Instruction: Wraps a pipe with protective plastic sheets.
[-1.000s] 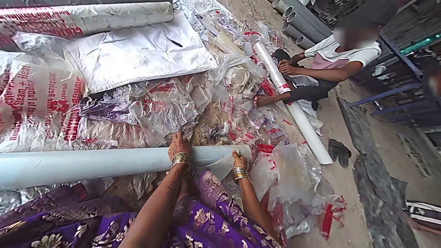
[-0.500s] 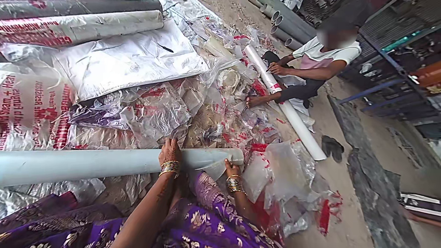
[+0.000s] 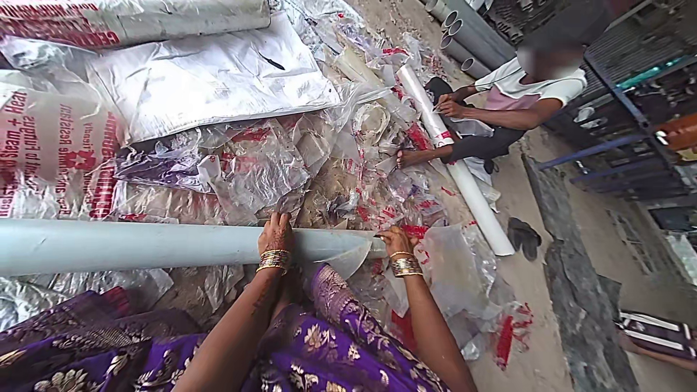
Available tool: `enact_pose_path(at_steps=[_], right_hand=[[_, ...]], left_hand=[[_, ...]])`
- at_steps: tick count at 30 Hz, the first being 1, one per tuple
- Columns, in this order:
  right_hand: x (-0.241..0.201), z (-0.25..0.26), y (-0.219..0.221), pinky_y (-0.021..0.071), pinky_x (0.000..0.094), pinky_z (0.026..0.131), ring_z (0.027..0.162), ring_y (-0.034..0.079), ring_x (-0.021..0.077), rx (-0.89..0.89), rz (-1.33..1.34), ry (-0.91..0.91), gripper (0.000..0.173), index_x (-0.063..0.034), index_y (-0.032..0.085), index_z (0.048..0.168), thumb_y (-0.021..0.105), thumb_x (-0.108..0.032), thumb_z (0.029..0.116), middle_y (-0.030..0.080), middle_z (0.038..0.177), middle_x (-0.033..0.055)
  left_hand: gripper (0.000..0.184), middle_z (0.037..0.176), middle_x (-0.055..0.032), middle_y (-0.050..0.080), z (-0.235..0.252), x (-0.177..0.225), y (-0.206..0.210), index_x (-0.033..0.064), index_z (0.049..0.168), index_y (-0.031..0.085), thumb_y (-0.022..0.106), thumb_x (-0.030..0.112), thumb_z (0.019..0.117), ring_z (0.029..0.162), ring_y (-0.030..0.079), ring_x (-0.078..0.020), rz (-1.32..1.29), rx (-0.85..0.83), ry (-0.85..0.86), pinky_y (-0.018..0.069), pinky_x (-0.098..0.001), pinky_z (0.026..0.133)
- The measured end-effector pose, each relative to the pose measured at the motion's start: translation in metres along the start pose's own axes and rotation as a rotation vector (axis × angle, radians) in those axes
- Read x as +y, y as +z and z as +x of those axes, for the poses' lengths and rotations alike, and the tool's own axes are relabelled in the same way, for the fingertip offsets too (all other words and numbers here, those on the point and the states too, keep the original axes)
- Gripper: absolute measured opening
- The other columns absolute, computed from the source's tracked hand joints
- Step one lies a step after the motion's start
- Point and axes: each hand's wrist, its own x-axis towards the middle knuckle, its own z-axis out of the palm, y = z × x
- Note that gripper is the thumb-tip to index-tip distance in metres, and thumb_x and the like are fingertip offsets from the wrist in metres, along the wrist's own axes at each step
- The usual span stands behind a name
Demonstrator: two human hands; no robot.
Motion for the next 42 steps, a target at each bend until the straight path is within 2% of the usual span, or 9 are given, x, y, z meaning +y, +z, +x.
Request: enact_pose_path(at_steps=[8, 17, 21, 22, 27, 30, 33, 37, 42], right_hand=[[0.001, 0.010, 0.023, 0.0173, 0.0740, 0.112, 0.122, 0.059, 0.0448, 0.099, -0.182, -0.337, 0.026, -0.0075, 0.080, 0.106, 0.057, -0.002, 0.0964, 0.071, 0.122, 0.0172], [0.053, 0.020, 0.042, 0.0417, 0.0713, 0.094, 0.109, 0.067, 0.0457, 0.320, -0.330, -0.622, 0.020, 0.0048, 0.075, 0.095, 0.058, 0.013, 0.0873, 0.073, 0.117, 0.0202], [0.095, 0.015, 0.023, 0.0299, 0.0667, 0.113, 0.138, 0.050, 0.0447, -0.080, -0.506, -0.269, 0.035, 0.0098, 0.066, 0.125, 0.041, 0.008, 0.1009, 0.059, 0.143, 0.0223], [0.109, 0.011, 0.024, 0.0303, 0.0657, 0.113, 0.139, 0.048, 0.0438, -0.121, -0.543, -0.175, 0.035, 0.0087, 0.069, 0.121, 0.042, 0.010, 0.0997, 0.058, 0.146, 0.0203], [0.095, -0.008, 0.033, 0.0350, 0.0638, 0.107, 0.128, 0.055, 0.0440, 0.242, -0.075, 0.209, 0.029, -0.0021, 0.073, 0.123, 0.053, -0.003, 0.1018, 0.063, 0.136, 0.0229], [0.033, -0.001, 0.032, 0.0420, 0.0526, 0.112, 0.127, 0.060, 0.0416, 0.269, 0.346, 0.215, 0.032, 0.0087, 0.062, 0.130, 0.049, -0.008, 0.1066, 0.062, 0.132, 0.0306], [-0.014, 0.003, 0.027, 0.0406, 0.0527, 0.113, 0.130, 0.058, 0.0418, 0.028, 0.407, 0.219, 0.042, 0.0094, 0.055, 0.137, 0.042, -0.022, 0.1118, 0.062, 0.134, 0.0313], [-0.017, -0.007, 0.015, 0.0413, 0.0542, 0.113, 0.134, 0.056, 0.0391, -0.188, 0.294, 0.302, 0.076, 0.0101, 0.055, 0.138, 0.059, -0.056, 0.1003, 0.060, 0.138, 0.0291], [-0.012, -0.002, 0.012, 0.0451, 0.0530, 0.108, 0.130, 0.059, 0.0355, -0.260, 0.413, 0.364, 0.057, 0.0072, 0.063, 0.128, 0.064, -0.043, 0.1004, 0.062, 0.135, 0.0266]], left_hand=[[0.034, 0.137, -0.0218, 0.062, 0.000, 0.002, 0.000, 0.0054, 0.132, 0.065, 0.043, 0.013, 0.1071, 0.124, 0.062, -0.0407, 0.012, 0.000, -0.017, 0.0522, -0.0539, 0.097], [0.032, 0.132, -0.0240, 0.063, 0.002, -0.002, 0.009, 0.0030, 0.128, 0.066, 0.045, 0.015, 0.1072, 0.121, 0.064, -0.0417, 0.023, 0.070, -0.018, 0.0520, -0.0561, 0.096], [0.032, 0.132, -0.0221, 0.064, 0.000, -0.001, 0.012, 0.0045, 0.128, 0.066, 0.044, 0.015, 0.1071, 0.121, 0.064, -0.0401, 0.043, 0.073, -0.012, 0.0524, -0.0545, 0.096], [0.032, 0.133, -0.0220, 0.063, 0.000, 0.000, 0.011, 0.0049, 0.129, 0.066, 0.044, 0.015, 0.1071, 0.122, 0.064, -0.0398, 0.054, 0.069, -0.011, 0.0525, -0.0540, 0.096], [0.031, 0.131, -0.0227, 0.064, -0.001, 0.004, 0.012, 0.0041, 0.126, 0.067, 0.045, 0.013, 0.1059, 0.120, 0.064, -0.0417, 0.069, 0.081, 0.002, 0.0527, -0.0560, 0.093], [0.030, 0.129, -0.0240, 0.065, -0.001, 0.004, 0.013, 0.0025, 0.124, 0.068, 0.046, 0.012, 0.1054, 0.118, 0.065, -0.0431, 0.055, 0.114, 0.021, 0.0528, -0.0573, 0.092], [0.030, 0.130, -0.0254, 0.064, -0.003, 0.003, 0.010, 0.0021, 0.123, 0.068, 0.047, 0.012, 0.1051, 0.119, 0.064, -0.0445, 0.054, 0.139, 0.015, 0.0524, -0.0596, 0.091], [0.031, 0.137, -0.0281, 0.059, -0.010, 0.015, 0.010, 0.0015, 0.127, 0.066, 0.046, 0.013, 0.1063, 0.125, 0.060, -0.0486, 0.046, 0.104, -0.014, 0.0485, -0.0659, 0.095], [0.034, 0.140, -0.0298, 0.057, -0.010, 0.011, 0.016, 0.0013, 0.129, 0.064, 0.043, 0.018, 0.1075, 0.127, 0.057, -0.0511, 0.040, 0.136, 0.021, 0.0454, -0.0701, 0.096]])
